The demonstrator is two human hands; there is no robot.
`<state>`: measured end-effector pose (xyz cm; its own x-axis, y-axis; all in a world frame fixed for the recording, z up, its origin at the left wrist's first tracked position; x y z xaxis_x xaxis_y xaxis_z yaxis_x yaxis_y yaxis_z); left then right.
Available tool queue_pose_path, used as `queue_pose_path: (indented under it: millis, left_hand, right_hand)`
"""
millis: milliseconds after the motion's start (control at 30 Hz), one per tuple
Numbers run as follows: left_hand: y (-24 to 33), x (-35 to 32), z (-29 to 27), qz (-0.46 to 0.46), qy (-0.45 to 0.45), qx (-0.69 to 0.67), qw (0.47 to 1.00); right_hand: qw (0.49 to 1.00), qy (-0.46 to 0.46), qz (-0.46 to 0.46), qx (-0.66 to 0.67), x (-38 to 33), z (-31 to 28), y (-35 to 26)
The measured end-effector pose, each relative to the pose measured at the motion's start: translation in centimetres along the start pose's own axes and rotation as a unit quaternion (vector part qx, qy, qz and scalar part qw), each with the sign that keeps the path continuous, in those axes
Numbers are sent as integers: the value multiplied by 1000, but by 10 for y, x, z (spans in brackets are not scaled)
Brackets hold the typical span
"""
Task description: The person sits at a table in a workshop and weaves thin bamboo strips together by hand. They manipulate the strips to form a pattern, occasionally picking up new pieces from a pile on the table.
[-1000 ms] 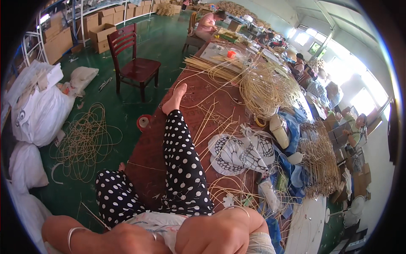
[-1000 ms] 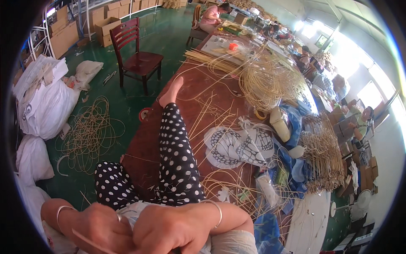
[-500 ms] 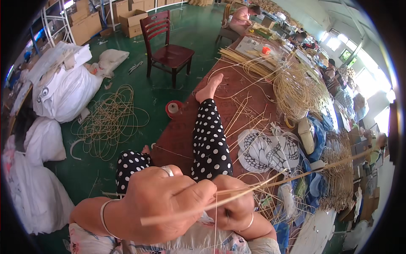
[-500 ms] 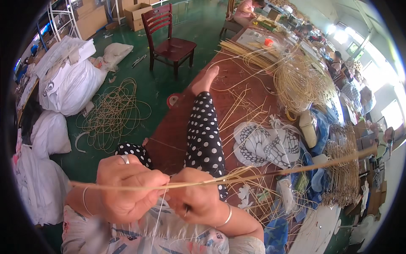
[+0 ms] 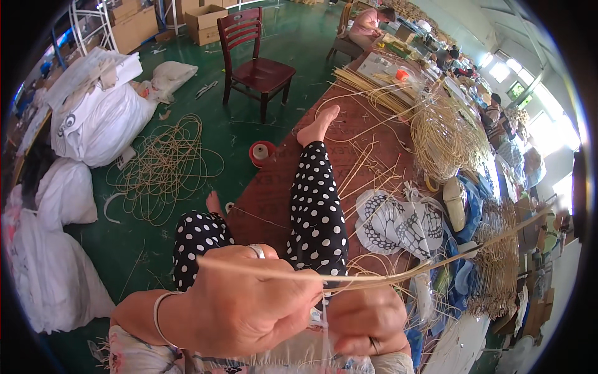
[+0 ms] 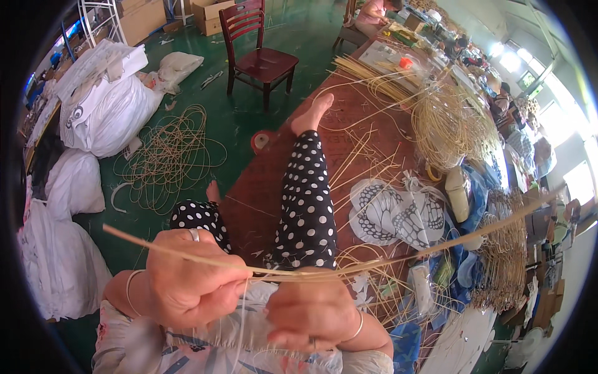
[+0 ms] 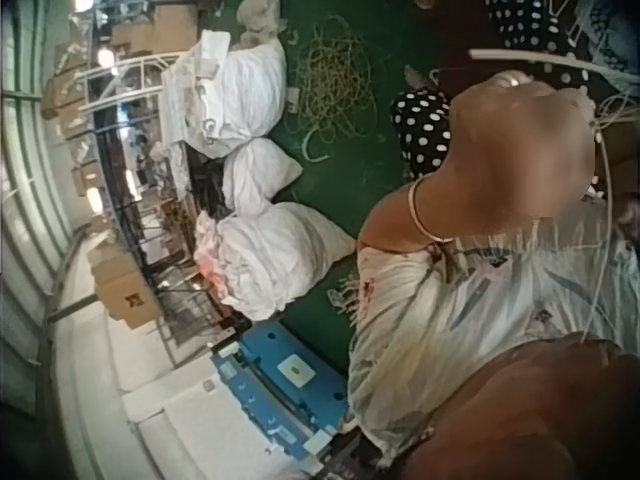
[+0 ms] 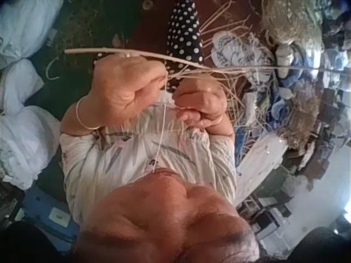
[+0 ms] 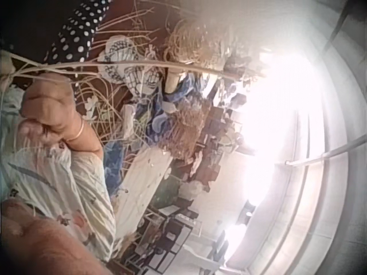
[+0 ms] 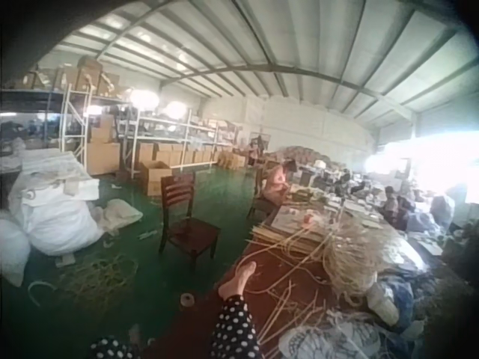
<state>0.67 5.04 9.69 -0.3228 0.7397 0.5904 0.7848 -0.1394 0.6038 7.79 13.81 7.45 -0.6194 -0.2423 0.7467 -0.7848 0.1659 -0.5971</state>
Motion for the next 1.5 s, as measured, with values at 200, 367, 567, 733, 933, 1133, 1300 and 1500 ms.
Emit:
queue_pose_path:
  millis: [200, 367, 567, 733, 933, 1133, 1300, 1500]
  left_hand:
    - [-7, 3, 7, -50, -48, -138, 988]
    - [-12, -3, 21, -95, -103, -219, 966]
    - [-11, -5, 21, -67, -82, -175, 979]
    - [1, -6, 10, -15, -27, -15, 999]
    - [8, -5, -6, 33, 44, 52, 997]
    - [-49, 5, -5, -98, 13, 98, 990]
    - [11, 9, -15, 19, 18, 112, 993]
    - [48, 6, -28, 81, 38, 71, 993]
  right_hand:
    - [946, 220, 205, 120, -34, -15, 57]
    - [933, 180, 150, 273, -11, -5, 55]
    - [949, 145, 141, 243, -1, 0, 59]
    - [941, 155, 161, 255, -17, 12, 71]
    - [912, 200, 250, 257, -20, 4, 82]
    - [970, 46, 187, 150, 17, 21, 54]
    - [752, 127, 132, 633, 12, 42, 28]
    - [945, 39, 49, 322, 23, 19, -17]
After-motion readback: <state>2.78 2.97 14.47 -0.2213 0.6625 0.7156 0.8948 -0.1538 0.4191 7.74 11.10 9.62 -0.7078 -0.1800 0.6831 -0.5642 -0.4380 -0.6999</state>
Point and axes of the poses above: each hand's wrist, its own x-axis towards the middle knuckle, its own z-axis out of the palm, y = z × x, the point moved 9 cm from there along x, towards the middle knuckle, and after that the axes turned 3 degrees about -z, right-handed, at the moved point
